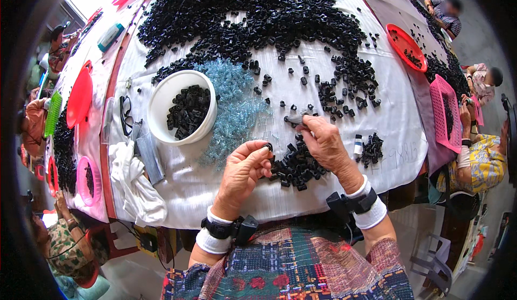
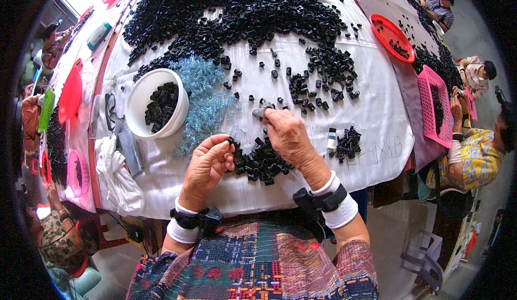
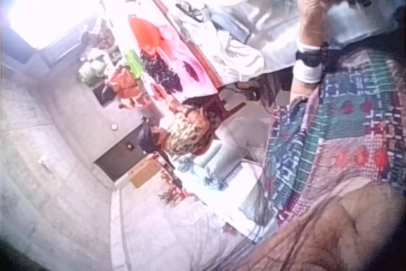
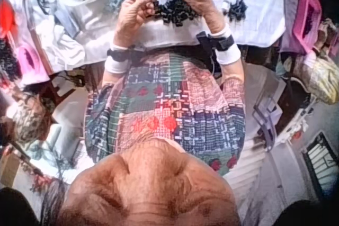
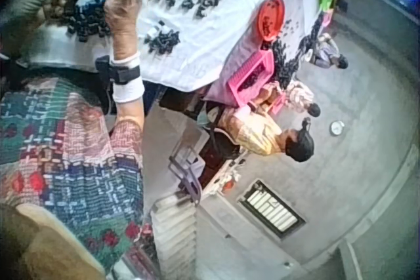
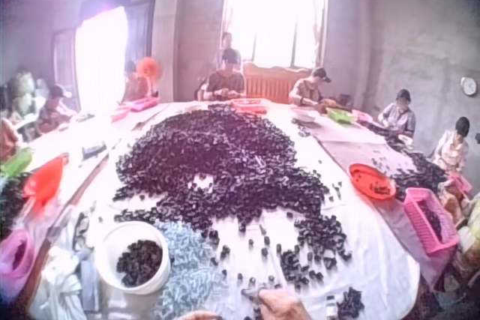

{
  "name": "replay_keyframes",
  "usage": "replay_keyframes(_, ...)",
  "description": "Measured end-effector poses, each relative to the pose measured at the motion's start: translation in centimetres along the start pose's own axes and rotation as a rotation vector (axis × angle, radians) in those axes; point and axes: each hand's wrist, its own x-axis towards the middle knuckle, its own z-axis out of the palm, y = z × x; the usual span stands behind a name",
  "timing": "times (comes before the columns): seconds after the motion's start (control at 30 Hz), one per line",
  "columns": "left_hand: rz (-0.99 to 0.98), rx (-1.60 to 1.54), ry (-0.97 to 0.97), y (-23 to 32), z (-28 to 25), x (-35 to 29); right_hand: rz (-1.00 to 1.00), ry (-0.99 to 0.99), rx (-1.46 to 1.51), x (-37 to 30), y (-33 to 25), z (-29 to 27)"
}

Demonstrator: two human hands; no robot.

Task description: The person is assembling small black shoe components or accessories at a large table.

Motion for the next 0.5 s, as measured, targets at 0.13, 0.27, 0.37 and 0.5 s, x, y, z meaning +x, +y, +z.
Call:
replay_keyframes(0.13,0.013,-0.049,0.037,0.3,0.0,-0.3,-0.082,-0.048,0.057,0.6,-0.7,1.8)
replay_keyframes(0.27,0.044,-0.034,0.051,0.7,-0.2,-0.6,-0.075,-0.173,-0.041,0.5,-0.9,3.6)
replay_keyframes(0.37,0.042,-0.047,0.038,0.9,-0.3,-0.9,-0.056,-0.182,-0.21,0.7,-1.5,4.5)
replay_keyframes(0.5,0.03,-0.043,0.038,0.9,-0.2,-1.1,-0.157,-0.12,-0.326,0.6,-1.2,5.1)
